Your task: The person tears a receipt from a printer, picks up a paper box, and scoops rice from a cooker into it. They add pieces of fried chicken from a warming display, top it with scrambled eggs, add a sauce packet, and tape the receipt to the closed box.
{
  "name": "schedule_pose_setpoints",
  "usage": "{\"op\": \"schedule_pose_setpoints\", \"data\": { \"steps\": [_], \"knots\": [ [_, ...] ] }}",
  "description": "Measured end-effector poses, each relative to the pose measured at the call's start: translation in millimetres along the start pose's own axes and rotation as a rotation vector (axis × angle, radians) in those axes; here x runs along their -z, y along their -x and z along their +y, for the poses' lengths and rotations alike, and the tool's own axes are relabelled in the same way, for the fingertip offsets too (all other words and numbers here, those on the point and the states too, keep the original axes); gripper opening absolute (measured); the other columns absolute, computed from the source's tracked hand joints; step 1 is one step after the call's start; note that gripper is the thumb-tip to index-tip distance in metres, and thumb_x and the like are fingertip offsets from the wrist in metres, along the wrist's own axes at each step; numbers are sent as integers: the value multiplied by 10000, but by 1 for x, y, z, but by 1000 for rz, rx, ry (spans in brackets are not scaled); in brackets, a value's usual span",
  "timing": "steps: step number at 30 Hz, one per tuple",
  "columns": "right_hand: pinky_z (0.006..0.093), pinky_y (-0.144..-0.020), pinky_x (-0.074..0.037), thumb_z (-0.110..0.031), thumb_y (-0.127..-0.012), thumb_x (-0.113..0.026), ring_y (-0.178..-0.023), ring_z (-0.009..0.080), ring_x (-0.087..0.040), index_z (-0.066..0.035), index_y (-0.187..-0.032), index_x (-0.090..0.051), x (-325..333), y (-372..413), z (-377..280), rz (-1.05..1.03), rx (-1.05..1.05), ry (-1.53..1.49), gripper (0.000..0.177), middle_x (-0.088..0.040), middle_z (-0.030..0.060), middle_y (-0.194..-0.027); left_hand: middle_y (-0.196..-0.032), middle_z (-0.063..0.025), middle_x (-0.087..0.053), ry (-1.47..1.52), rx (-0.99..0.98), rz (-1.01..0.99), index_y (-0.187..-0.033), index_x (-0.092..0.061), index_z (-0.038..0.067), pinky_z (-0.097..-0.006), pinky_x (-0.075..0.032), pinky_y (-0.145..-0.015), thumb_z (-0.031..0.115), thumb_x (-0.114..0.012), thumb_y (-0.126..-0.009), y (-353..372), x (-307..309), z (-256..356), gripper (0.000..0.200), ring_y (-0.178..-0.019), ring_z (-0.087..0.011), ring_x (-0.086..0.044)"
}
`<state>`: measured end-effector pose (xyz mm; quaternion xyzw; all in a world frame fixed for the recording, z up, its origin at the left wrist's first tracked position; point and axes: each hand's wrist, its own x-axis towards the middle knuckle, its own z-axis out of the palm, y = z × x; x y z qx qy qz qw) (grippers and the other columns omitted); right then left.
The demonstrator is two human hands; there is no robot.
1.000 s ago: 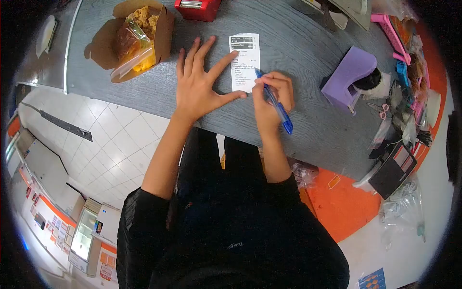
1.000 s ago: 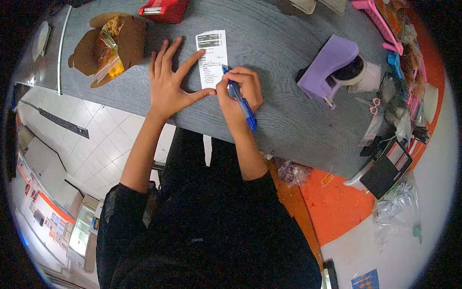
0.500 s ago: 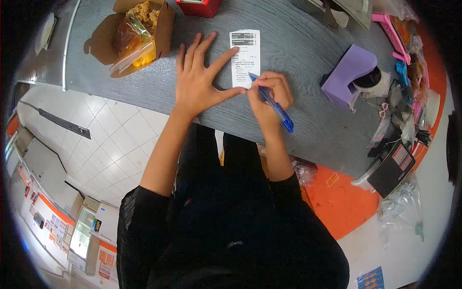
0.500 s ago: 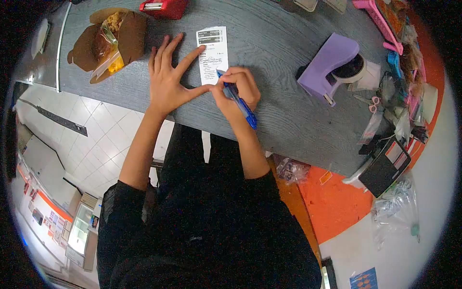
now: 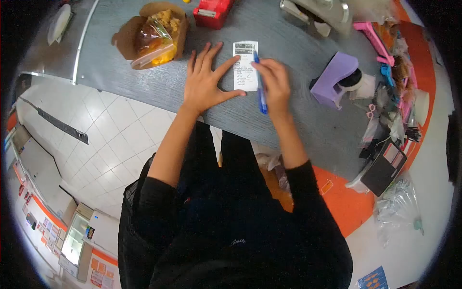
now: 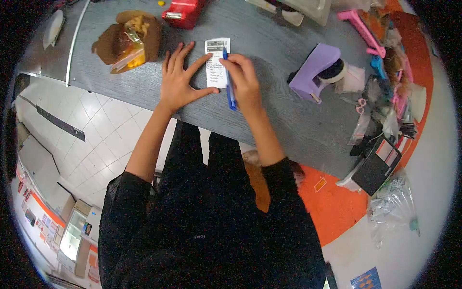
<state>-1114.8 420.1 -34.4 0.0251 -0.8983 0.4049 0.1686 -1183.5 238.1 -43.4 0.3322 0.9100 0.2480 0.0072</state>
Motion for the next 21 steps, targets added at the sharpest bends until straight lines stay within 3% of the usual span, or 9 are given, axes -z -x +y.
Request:
{"op": "schedule_pose_setpoints", "data": {
  "steps": [4, 8, 10, 12, 14, 16, 18, 19, 21],
  "knots": [
    [392, -891, -454, 37, -745, -553, -1065, 316, -539, -19, -1083, -617, 0, -18, 9, -223, 208, 269, 349, -531, 157, -1115, -1406, -191, -327, 166, -42, 68, -1348, -449, 268, -538, -229, -1066, 562, -742, -579, 5, 8, -4, 874, -1292, -448, -275],
    [394, -883, -451, 19, -752, -582, -1023, 311, -559, -16, -1019, -633, 5, -40, -56, -55, 233, 202, 275, -559, 149, -1061, -1316, -176, -403, 490, 181, -3, -1384, -388, 191, -440, -412, -948, 314, -768, -681, 29, 66, -10, 808, -1186, -344, -436],
    [395, -856, -451, -17, -747, -624, -953, 304, -581, -18, -915, -642, 2, -66, -135, -134, 105, -254, 170, -589, 125, -971, -1120, -152, -541, 685, 376, -73, -1300, -487, 123, -380, -449, -900, 320, -710, -757, 54, 98, -24, 619, -1011, -289, -545],
    [384, -810, -458, -50, -727, -657, -885, 295, -591, -27, -834, -634, 0, -102, -231, -227, 393, -440, 111, -606, 101, -913, -1063, -134, -560, 565, 427, 93, -1282, -493, 126, -380, -469, -836, 283, -698, -777, 80, 77, -53, 567, -964, -280, -568],
    [329, -747, -470, -36, -728, -675, -852, 256, -589, -25, -828, -646, 12, -121, -339, -435, 688, -723, 105, -616, 90, -876, -982, -99, -587, 467, 350, 178, -1236, -520, 115, -353, -493, -734, 278, -666, -815, 86, 91, -62, 475, -845, -234, -598],
    [394, -686, -460, -229, -721, -695, -789, 302, -575, -23, -757, -621, 34, -105, -437, -883, 812, -1032, 221, -577, 129, -790, -952, -84, -594, 442, 235, 90, -1211, -538, 123, -336, -495, -699, 327, -653, -821, 85, 112, -60, 455, -772, -213, -611],
    [394, -684, -466, -310, -745, -659, -810, 320, -584, 4, -739, -620, 62, -84, -511, -1447, 1013, -864, 316, -589, 165, -803, -935, -83, -578, 412, 172, -5, -1205, -538, 133, -339, -498, -685, 331, -652, -822, 86, 118, -63, 446, -742, -214, -612],
    [400, -738, -471, -258, -755, -651, -843, 335, -591, 42, -802, -612, 68, -66, -533, -1491, 1148, -840, 306, -598, 178, -803, -921, -79, -564, 401, 140, -46, -1196, -543, 119, -333, -502, -670, 317, -645, -834, 87, 122, -61, 425, -712, -198, -607],
    [425, -706, -452, -316, -675, -684, -851, 290, -627, -26, -841, -679, 67, -24, -569, -1554, 1393, -624, 335, -661, 118, -861, -940, -76, -562, 356, 76, -64, -1210, -523, 123, -340, -499, -667, 291, -635, -841, 86, 134, -66, 420, -712, -196, -615]
  ]
}}
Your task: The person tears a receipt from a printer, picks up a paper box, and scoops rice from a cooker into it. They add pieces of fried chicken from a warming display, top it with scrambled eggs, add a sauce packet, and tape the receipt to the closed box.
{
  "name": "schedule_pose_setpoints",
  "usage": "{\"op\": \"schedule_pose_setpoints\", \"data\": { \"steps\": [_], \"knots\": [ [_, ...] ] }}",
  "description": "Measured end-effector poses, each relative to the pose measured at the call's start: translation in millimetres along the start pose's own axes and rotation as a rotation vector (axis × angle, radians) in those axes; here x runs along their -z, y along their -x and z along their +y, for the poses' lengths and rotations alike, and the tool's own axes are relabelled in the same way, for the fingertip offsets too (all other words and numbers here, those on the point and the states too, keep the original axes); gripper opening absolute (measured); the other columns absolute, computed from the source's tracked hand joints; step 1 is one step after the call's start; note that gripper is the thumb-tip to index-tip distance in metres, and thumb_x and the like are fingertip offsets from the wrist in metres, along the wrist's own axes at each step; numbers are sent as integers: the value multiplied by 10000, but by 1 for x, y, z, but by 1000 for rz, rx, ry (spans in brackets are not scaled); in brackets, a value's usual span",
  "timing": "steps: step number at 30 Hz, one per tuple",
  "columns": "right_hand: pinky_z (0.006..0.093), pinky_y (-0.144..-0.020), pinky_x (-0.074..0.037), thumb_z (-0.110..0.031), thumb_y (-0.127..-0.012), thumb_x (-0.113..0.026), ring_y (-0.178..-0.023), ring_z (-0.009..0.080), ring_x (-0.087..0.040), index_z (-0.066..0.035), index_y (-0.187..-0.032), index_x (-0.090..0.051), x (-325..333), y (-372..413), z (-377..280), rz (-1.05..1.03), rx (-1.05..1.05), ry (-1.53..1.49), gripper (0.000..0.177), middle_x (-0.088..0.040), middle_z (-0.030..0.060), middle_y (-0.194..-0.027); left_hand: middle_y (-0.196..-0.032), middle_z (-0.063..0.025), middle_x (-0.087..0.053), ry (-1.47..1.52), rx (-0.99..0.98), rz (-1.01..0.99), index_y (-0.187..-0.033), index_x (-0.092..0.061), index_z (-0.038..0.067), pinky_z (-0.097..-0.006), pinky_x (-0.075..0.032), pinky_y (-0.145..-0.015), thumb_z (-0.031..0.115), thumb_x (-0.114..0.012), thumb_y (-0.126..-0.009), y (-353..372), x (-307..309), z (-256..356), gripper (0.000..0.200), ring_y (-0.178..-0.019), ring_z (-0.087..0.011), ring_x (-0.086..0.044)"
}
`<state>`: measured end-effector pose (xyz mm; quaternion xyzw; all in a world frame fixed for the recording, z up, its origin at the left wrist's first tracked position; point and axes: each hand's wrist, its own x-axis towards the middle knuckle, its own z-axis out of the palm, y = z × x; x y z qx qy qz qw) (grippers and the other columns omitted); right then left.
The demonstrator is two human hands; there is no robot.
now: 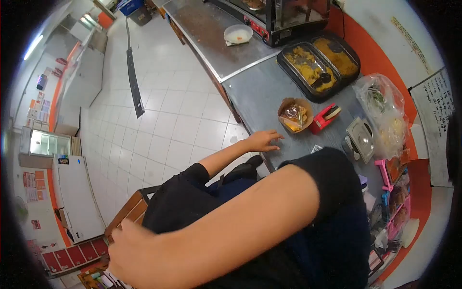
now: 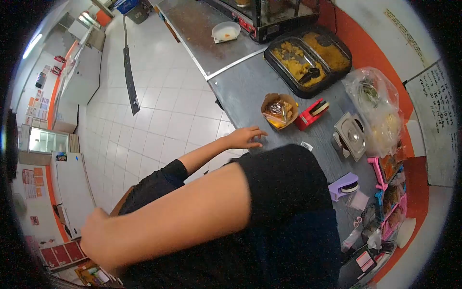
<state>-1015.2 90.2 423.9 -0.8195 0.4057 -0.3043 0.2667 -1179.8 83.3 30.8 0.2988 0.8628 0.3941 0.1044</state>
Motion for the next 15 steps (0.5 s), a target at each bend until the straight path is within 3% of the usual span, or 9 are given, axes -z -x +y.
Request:
{"op": "schedule_pose_setpoints", "data": {
  "steps": [2, 3, 7, 8, 10, 11, 13, 15],
  "knots": [
    [430, -695, -457, -304, -661, -689, -850, 286, -627, -34, -856, -680, 0, -23, -5, -43, 1, 86, 334, -661, 109, -874, -976, -78, -561, -19, 22, -104, -1196, -517, 149, -381, -496, -688, 340, -632, -826, 6, 9, -8, 432, -748, -247, -625],
    [438, -691, -459, -300, -674, -684, -849, 289, -627, -29, -888, -668, -1, -35, -7, -40, 15, 72, 346, -659, 109, -878, -966, -85, -563, -111, -84, -28, -1181, -526, 146, -386, -493, -690, 344, -630, -826, 8, 15, -17, 420, -749, -253, -624],
    [471, -678, -467, -283, -723, -664, -843, 299, -627, -12, -1014, -618, 6, -62, -15, -58, 69, 12, 400, -652, 111, -890, -927, -86, -574, -166, -61, 67, -1146, -547, 141, -382, -488, -633, 365, -629, -827, 16, 61, -36, 398, -709, -239, -619],
    [471, -678, -467, -283, -723, -664, -843, 299, -627, -12, -1014, -618, 7, -63, -9, -61, 67, 16, 400, -652, 111, -890, -897, -79, -579, -174, -78, 133, -1132, -557, 141, -364, -482, -601, 361, -639, -825, 16, 72, -44, 387, -678, -219, -612],
    [472, -682, -469, -282, -733, -658, -845, 301, -627, -10, -1032, -604, 11, -70, 3, -49, 82, 2, 408, -652, 112, -891, -888, -80, -588, -126, 94, 306, -1118, -572, 131, -340, -477, -595, 341, -662, -815, 21, 106, -58, 380, -647, -199, -594],
    [472, -684, -471, -281, -738, -655, -845, 301, -627, -10, -1042, -597, 13, -70, 7, -40, 86, -6, 411, -652, 113, -891, -888, -80, -588, -131, 77, 304, -1118, -572, 131, -340, -477, -595, 341, -662, -815, 21, 114, -69, 380, -647, -199, -594],
    [473, -688, -473, -279, -747, -649, -847, 303, -627, -8, -1060, -583, 18, -68, 17, -20, 88, -24, 419, -653, 114, -892, -897, -78, -599, -103, 144, 572, -1108, -589, 109, -305, -471, -590, 309, -692, -796, 18, 126, -89, 385, -623, -175, -568],
    [474, -692, -475, -278, -757, -643, -848, 304, -628, -7, -1078, -570, 23, -64, 28, 8, 88, -53, 427, -653, 115, -893, -889, -76, -603, -65, 151, 634, -1104, -594, 96, -292, -468, -588, 292, -703, -790, 14, 139, -99, 385, -621, -164, -561]
  ]
}}
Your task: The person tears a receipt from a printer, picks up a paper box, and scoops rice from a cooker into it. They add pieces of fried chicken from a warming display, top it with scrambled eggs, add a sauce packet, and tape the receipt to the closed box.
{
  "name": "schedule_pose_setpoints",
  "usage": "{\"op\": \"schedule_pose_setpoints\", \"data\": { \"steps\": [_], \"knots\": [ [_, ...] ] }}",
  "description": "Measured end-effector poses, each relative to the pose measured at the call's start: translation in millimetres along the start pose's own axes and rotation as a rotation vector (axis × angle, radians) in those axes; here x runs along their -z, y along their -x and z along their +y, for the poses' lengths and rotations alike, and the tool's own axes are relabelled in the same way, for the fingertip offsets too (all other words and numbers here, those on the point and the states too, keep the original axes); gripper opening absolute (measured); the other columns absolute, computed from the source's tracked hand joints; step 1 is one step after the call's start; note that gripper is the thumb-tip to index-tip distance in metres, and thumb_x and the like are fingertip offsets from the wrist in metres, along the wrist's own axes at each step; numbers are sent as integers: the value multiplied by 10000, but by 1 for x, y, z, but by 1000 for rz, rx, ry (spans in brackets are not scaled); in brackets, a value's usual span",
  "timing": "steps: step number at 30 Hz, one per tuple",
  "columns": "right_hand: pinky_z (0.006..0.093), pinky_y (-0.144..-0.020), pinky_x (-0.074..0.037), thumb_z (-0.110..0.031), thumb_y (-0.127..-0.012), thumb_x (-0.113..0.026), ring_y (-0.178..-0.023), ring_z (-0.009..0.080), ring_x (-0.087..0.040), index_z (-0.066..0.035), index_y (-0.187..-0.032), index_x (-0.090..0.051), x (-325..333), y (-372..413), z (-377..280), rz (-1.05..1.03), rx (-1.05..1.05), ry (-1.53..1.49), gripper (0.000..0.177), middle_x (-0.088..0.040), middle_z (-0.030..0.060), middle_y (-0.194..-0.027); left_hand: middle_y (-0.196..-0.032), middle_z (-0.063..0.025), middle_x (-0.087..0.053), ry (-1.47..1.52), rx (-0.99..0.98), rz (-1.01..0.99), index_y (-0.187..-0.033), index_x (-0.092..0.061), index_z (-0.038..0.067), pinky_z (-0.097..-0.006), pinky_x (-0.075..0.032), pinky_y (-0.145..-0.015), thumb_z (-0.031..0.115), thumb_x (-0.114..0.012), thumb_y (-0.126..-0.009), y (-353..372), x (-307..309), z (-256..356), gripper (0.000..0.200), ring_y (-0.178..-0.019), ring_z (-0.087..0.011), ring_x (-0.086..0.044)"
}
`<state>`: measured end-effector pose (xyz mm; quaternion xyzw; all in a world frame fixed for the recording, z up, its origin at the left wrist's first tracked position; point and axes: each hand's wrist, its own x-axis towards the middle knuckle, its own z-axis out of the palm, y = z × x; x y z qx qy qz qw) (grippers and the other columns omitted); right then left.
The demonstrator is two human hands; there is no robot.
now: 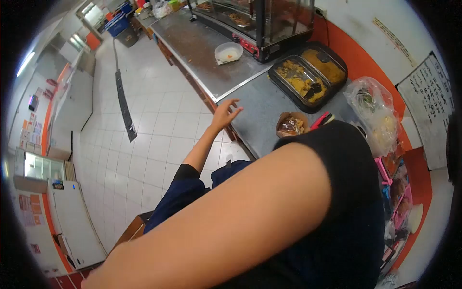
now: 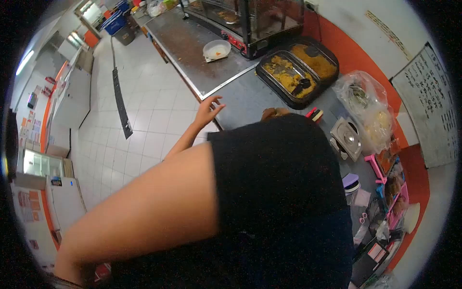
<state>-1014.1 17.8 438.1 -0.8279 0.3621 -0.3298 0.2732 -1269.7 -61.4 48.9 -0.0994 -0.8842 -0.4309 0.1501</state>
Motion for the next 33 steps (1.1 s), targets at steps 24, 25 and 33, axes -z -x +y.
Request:
{"op": "schedule_pose_setpoints", "data": {
  "steps": [24, 25, 33],
  "knots": [
    [520, -1073, -201, -420, -944, -402, -1356, 351, -238, -78, -1388, -353, -138, 338, 93, 760, -885, 42, 563, -348, 154, -1431, -889, -60, -610, 344, 43, -280, -1136, -607, 51, -224, -470, -620, 218, -623, -883, -92, -24, 37, 303, -686, -100, -590],
    [470, -1078, -233, -369, -957, -393, -1323, 306, -321, -78, -1382, -358, -158, 359, 88, 690, -1426, -233, 516, -441, 203, -1344, -918, -63, -621, 382, 63, -300, -1132, -613, 56, -228, -463, -647, 226, -616, -887, -94, -20, 39, 298, -713, -112, -598],
    [545, -1090, -129, -474, -967, -278, -1372, 329, -225, -157, -1399, -377, -122, 314, 64, 1706, -209, -222, 545, -294, 199, -1452, -1017, -75, -621, 348, 181, -538, -1169, -581, 24, -256, -462, -752, 220, -556, -926, -81, -20, 54, 314, -840, -124, -591]
  ]
}}
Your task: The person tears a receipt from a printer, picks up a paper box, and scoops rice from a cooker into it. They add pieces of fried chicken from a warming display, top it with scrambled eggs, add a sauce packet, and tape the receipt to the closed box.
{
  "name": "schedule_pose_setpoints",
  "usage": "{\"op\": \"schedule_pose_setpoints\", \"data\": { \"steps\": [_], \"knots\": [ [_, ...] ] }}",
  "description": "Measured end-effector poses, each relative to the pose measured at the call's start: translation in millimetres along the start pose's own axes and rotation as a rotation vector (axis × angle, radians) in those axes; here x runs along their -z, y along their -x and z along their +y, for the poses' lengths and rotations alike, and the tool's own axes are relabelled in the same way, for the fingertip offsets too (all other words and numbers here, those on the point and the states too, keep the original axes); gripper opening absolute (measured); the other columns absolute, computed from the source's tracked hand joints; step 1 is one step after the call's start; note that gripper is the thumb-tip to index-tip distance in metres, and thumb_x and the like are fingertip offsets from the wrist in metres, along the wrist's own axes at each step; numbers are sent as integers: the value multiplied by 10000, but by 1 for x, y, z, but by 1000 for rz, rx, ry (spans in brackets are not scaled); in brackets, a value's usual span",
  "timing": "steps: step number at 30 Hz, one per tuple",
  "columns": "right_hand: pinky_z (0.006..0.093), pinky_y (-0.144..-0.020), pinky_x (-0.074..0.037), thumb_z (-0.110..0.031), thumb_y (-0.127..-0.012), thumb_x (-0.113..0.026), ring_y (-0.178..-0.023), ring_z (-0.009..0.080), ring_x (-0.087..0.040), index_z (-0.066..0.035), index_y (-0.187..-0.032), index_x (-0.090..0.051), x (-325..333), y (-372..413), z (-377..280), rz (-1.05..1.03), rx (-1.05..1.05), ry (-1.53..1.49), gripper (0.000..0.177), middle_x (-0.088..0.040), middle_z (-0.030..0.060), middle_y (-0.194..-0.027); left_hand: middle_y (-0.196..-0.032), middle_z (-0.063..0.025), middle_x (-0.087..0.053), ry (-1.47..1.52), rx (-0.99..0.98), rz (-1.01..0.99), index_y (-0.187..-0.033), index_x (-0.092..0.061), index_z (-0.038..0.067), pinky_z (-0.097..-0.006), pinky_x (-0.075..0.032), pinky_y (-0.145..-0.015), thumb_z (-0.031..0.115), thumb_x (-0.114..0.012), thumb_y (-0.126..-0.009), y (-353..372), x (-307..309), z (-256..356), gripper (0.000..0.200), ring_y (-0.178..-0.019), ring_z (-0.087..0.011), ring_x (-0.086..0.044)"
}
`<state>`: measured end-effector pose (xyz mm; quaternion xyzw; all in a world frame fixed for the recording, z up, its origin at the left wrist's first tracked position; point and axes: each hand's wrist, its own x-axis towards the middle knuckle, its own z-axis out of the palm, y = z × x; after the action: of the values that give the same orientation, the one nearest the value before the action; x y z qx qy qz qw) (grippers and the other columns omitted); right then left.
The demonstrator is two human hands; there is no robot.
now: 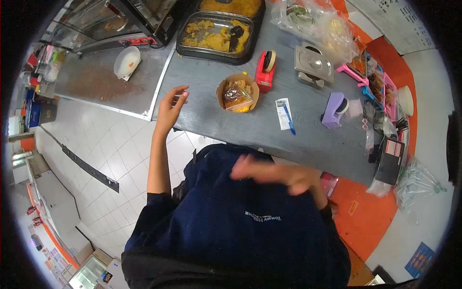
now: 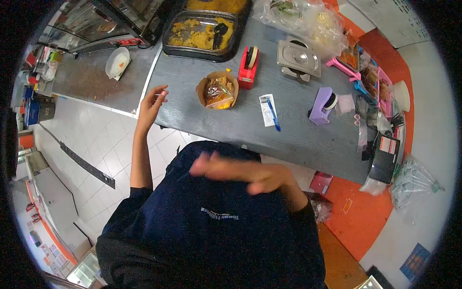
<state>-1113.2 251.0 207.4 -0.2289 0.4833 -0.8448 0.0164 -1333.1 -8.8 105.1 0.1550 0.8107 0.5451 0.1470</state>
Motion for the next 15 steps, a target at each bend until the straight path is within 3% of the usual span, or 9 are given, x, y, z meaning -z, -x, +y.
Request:
{"op": "schedule_pose_setpoints", "data": {
  "steps": [2, 3, 4, 5, 7, 9, 10, 14, 15],
  "knots": [
    [538, -1093, -116, -490, -963, -257, -1344, 364, -273, -124, -1379, -399, 10, 4, 28, -655, -415, 682, 572, -297, 207, -1444, -1019, -65, -626, -40, 60, -74, -1164, -582, 21, -254, -451, -752, 239, -560, -922, 4, -6, 8, 327, -849, -127, -593],
    [543, -1089, -119, -492, -950, -317, -1289, 365, -361, -62, -1316, -461, 24, 4, 37, -621, -593, 1094, 583, -393, 205, -1375, -1026, -63, -627, -45, 83, -123, -1163, -582, 23, -253, -447, -749, 250, -562, -920, 7, -9, 8, 334, -850, -127, -594],
    [542, -1083, -145, -475, -934, -393, -1246, 365, -401, -36, -1252, -512, 30, 16, 33, -200, -921, 1486, 556, -462, 199, -1302, -1033, -62, -627, -48, 108, -169, -1162, -583, 25, -251, -443, -746, 261, -565, -917, 11, -11, 8, 341, -851, -128, -595],
    [537, -1073, -189, -430, -916, -472, -1245, 345, -412, 6, -1218, -523, 49, 5, 28, -407, -1342, 1627, 533, -487, 209, -1281, -1044, -63, -626, -82, 120, -190, -1164, -584, 38, -265, -449, -763, 279, -567, -915, 14, -10, 13, 347, -853, -138, -595],
    [555, -1052, -228, -426, -913, -481, -1202, 359, -460, 3, -1248, -499, 72, 32, 23, 150, -746, 1440, 545, -527, 224, -1226, -1044, -66, -627, -93, 119, -200, -1166, -584, 46, -273, -452, -774, 285, -566, -915, 16, -10, 20, 347, -862, -142, -595],
    [508, -1063, -251, -371, -944, -442, -1257, 295, -429, -11, -1272, -489, 38, -13, -32, 238, -548, 771, 489, -497, 203, -1292, -1052, -70, -625, -76, 110, -240, -1174, -583, 64, -295, -460, -797, 286, -566, -914, 20, -6, 23, 342, -888, -151, -594],
    [508, -1063, -251, -371, -944, -442, -1257, 295, -429, -11, -1272, -489, 24, -19, -38, 217, -558, 748, 489, -497, 203, -1292, -1052, -70, -625, -82, 137, -225, -1174, -583, 64, -295, -460, -797, 286, -566, -914, 21, -4, 24, 342, -888, -151, -594],
    [487, -1097, -201, -397, -942, -419, -1336, 297, -312, -91, -1365, -384, -22, -29, -52, -554, 197, 153, 523, -373, 182, -1402, -1037, -63, -615, 34, 59, -199, -1144, -594, 41, -286, -445, -811, 228, -577, -906, 23, 3, 46, 304, -912, -136, -573],
    [487, -1097, -201, -397, -942, -419, -1336, 297, -312, -91, -1365, -384, -29, -47, -50, -563, 197, 142, 523, -373, 182, -1402, -989, -52, -624, 155, 17, -257, -1119, -611, 40, -283, -449, -801, 241, -626, -868, 25, 9, 55, 322, -886, -132, -569]
  ]
}}
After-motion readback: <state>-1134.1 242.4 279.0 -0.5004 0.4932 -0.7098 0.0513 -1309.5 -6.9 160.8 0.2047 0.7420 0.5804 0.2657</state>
